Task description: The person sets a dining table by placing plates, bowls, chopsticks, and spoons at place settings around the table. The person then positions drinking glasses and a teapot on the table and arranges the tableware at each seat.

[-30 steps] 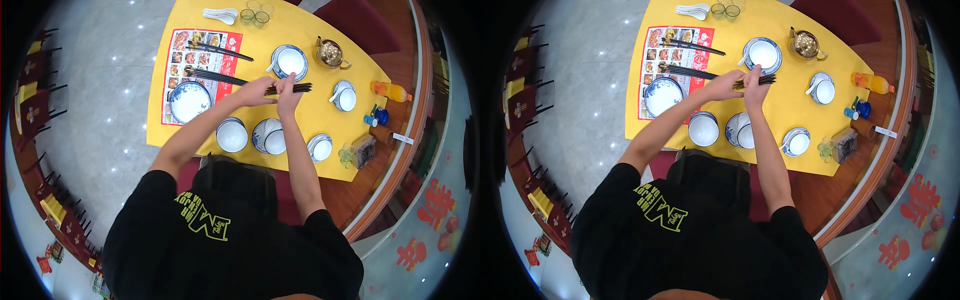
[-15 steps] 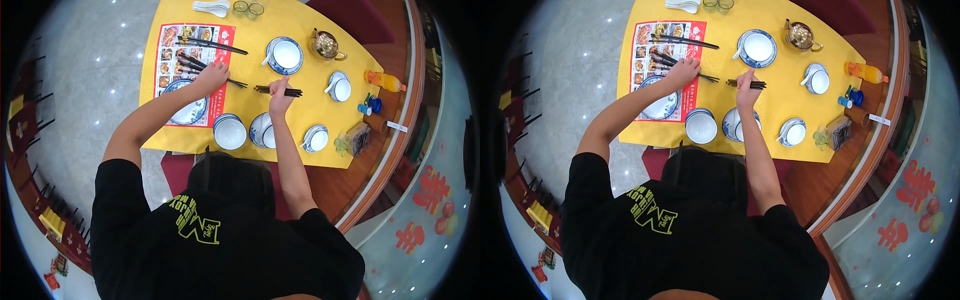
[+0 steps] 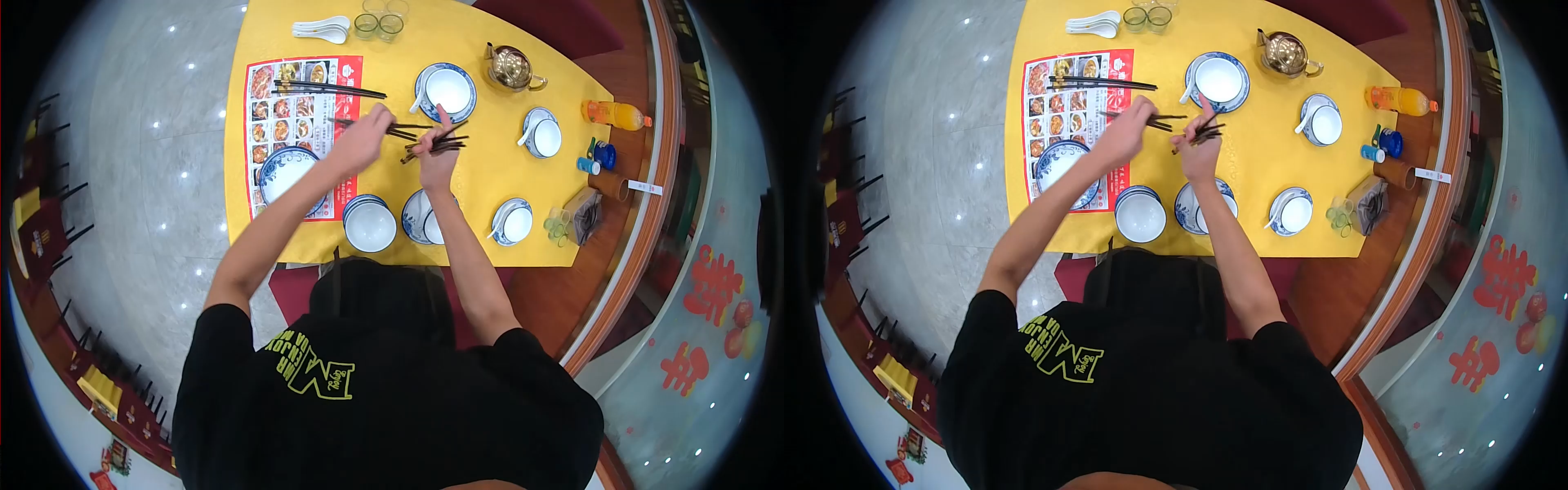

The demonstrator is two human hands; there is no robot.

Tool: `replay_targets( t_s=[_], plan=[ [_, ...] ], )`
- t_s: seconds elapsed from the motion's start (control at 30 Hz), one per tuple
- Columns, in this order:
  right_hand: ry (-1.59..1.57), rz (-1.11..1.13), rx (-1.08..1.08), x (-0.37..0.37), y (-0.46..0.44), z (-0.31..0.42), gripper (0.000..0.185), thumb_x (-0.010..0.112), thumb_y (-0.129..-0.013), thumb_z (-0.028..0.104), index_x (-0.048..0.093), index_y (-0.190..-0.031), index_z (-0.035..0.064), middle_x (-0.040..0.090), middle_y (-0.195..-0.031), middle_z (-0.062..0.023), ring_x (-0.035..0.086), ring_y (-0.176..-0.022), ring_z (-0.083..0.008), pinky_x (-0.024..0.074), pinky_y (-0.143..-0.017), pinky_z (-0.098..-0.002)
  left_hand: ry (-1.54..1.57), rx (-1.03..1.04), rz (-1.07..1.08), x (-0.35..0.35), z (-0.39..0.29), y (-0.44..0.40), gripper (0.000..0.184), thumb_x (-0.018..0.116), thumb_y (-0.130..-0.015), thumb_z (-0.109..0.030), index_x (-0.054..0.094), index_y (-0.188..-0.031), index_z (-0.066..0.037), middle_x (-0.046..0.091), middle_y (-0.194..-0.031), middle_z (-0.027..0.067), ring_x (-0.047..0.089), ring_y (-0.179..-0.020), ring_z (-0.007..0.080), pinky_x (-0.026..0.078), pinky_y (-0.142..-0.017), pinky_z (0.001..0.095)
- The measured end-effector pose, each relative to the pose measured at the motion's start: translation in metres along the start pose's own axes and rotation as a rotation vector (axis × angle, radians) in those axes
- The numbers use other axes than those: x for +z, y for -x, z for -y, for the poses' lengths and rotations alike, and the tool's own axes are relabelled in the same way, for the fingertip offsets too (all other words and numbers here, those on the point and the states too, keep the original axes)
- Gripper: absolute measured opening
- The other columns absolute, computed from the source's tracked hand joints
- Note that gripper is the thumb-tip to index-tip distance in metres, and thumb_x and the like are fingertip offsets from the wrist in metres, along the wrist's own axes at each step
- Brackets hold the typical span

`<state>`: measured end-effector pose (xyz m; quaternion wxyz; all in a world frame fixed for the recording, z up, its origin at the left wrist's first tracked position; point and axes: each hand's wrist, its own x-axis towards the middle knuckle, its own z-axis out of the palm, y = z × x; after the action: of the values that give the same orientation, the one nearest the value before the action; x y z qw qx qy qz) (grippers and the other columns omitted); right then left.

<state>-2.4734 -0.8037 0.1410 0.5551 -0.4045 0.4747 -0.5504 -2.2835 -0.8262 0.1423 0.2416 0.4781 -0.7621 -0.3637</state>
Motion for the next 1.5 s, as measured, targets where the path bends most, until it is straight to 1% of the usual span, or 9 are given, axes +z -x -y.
replay_targets(
  t_s=[0.17,0.4,0.5,0.63,0.8,0.97,1.2,1.3,1.5],
  plan=[
    [0.303,0.061,-0.171,0.009,-0.001,-0.010,0.059,0.089,-0.080,0.015,0.064,-0.132,0.0026,0.045,-0.109,-0.0038,0.050,-0.090,-0.0174,0.0482,-0.085,-0.0330,0.246,0.009,0.008,0.056,-0.018,-0.006,0.043,0.055,-0.083,0.010,0.051,-0.126,0.003,0.053,-0.126,0.0246,0.056,-0.121,0.0470,0.049,-0.100,0.0513],
    [0.412,0.037,-0.202,0.021,-0.015,-0.002,0.002,0.066,-0.096,-0.002,0.066,-0.097,-0.0024,0.066,-0.093,-0.0097,0.064,-0.085,-0.0176,0.0523,-0.078,-0.0312,0.139,-0.098,-0.132,0.025,0.024,0.014,0.056,0.057,-0.084,0.006,0.047,-0.139,0.008,0.052,-0.140,0.0294,0.049,-0.135,0.0456,0.042,-0.114,0.0502],
    [0.317,0.038,0.099,0.011,-0.011,-0.007,0.014,0.060,-0.107,0.005,0.059,-0.095,-0.0023,0.064,-0.084,-0.0057,0.062,-0.081,-0.0141,0.0531,-0.084,-0.0315,-0.262,-0.179,-0.183,-0.026,0.114,0.000,0.055,0.068,-0.086,-0.002,0.053,-0.138,0.003,0.056,-0.139,0.0239,0.052,-0.135,0.0414,0.041,-0.115,0.0515],
    [0.152,-0.053,0.022,0.009,-0.014,-0.016,0.018,0.060,-0.111,0.017,0.056,-0.099,0.0035,0.058,-0.076,-0.0014,0.058,-0.070,-0.0116,0.0573,-0.085,-0.0365,-0.663,-0.130,-0.044,-0.066,0.150,-0.015,0.048,0.078,-0.089,-0.025,0.060,-0.130,-0.008,0.060,-0.131,0.0116,0.057,-0.126,0.0325,0.045,-0.105,0.0464],
    [0.123,-0.088,0.048,0.008,-0.011,-0.019,0.015,0.060,-0.110,0.015,0.056,-0.101,0.0044,0.057,-0.077,-0.0004,0.057,-0.067,-0.0104,0.0583,-0.086,-0.0364,-0.760,0.091,0.158,-0.062,0.163,-0.023,0.032,0.066,-0.097,-0.017,0.057,-0.126,-0.007,0.061,-0.121,0.0116,0.057,-0.124,0.0301,0.047,-0.101,0.0450],
    [0.023,-0.172,-0.015,0.014,-0.017,-0.022,0.019,0.071,-0.105,0.017,0.062,-0.097,0.0020,0.058,-0.073,0.0025,0.053,-0.063,-0.0066,0.0487,-0.062,-0.0264,-0.945,0.119,0.224,-0.053,0.161,-0.022,0.019,0.054,-0.097,-0.010,0.055,-0.115,-0.002,0.058,-0.117,0.0152,0.059,-0.113,0.0288,0.049,-0.096,0.0441],
    [0.283,-0.175,0.042,0.024,-0.034,-0.005,0.029,0.086,-0.090,0.008,0.067,-0.111,0.0018,0.049,-0.072,0.0072,0.046,-0.064,-0.0020,0.0419,-0.062,-0.0199,-0.095,-0.085,-0.072,-0.051,0.100,-0.021,0.020,0.051,-0.101,-0.009,0.047,-0.119,0.000,0.052,-0.115,0.0236,0.060,-0.101,0.0519,0.052,-0.082,0.0549],
    [0.181,-0.183,-0.058,0.041,-0.044,-0.003,0.040,0.094,-0.081,0.011,0.068,-0.110,0.0008,0.042,-0.069,0.0099,0.035,-0.059,-0.0017,0.0308,-0.055,-0.0213,0.219,0.036,-0.033,-0.028,0.050,-0.014,0.040,0.060,-0.094,-0.016,0.045,-0.128,0.000,0.055,-0.115,0.0260,0.064,-0.104,0.0434,0.052,-0.094,0.0492],
    [0.150,-0.293,-0.043,0.054,-0.063,-0.016,0.018,0.081,-0.094,0.011,0.065,-0.096,0.0013,0.056,-0.075,0.0042,0.055,-0.067,-0.0053,0.0450,-0.060,-0.0240,0.380,0.021,-0.071,0.030,0.023,-0.031,0.056,0.072,-0.087,-0.016,0.048,-0.136,-0.001,0.058,-0.127,0.0226,0.061,-0.113,0.0372,0.050,-0.099,0.0456]
  ],
)
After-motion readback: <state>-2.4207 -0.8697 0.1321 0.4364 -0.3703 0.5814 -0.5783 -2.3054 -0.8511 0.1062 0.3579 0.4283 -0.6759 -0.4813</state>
